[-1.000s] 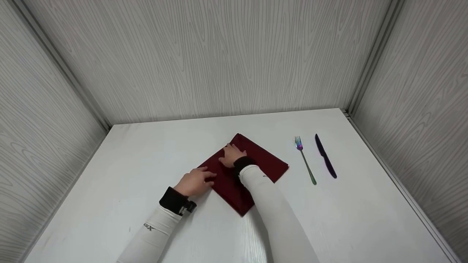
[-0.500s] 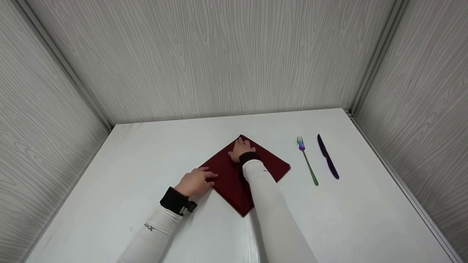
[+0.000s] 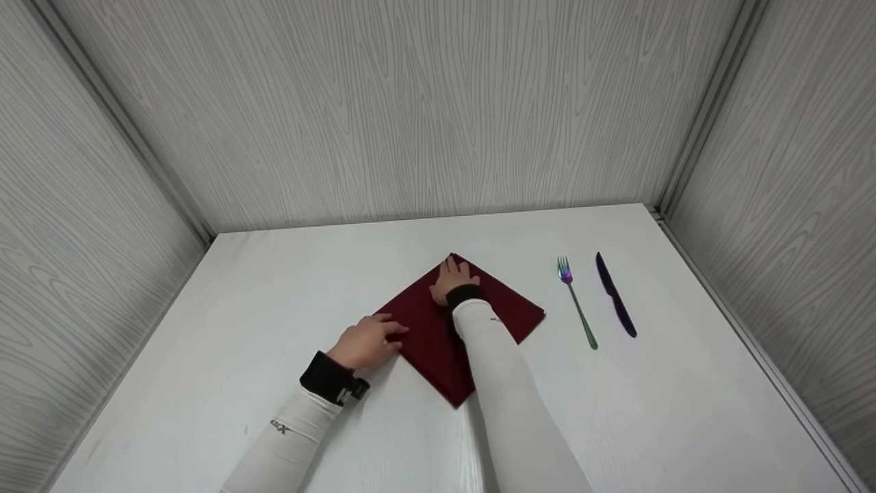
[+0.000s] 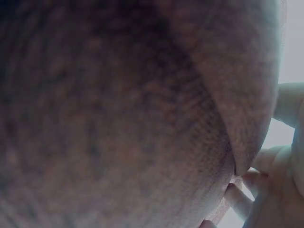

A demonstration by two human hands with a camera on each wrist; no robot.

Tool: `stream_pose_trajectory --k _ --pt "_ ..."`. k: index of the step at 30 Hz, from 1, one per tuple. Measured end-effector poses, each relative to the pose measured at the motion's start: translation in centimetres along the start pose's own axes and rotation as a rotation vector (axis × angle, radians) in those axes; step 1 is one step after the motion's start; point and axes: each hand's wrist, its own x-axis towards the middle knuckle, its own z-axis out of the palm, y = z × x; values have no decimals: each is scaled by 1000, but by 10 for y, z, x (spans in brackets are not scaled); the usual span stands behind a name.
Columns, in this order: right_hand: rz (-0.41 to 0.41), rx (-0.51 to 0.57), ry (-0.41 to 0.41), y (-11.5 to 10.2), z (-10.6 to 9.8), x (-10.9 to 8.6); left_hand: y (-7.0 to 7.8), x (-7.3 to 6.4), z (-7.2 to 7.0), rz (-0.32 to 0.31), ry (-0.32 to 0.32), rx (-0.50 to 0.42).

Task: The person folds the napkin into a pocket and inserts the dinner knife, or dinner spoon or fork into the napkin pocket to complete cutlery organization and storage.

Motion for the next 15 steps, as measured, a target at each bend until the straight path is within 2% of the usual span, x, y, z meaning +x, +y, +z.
stream_pose_trajectory --k 3,8,11,15 --pt "-5 -1 -6 1 -3 -2 -1 1 -1 -12 -3 -20" --pt "-36 64 -8 11 -2 -1 -3 6 -2 -82 -13 -45" --pt "-92 166 -8 19 -1 -2 -4 6 -2 -98 -7 -13" --pt "-208 312 62 23 2 -15 -5 4 -1 -99 25 18"
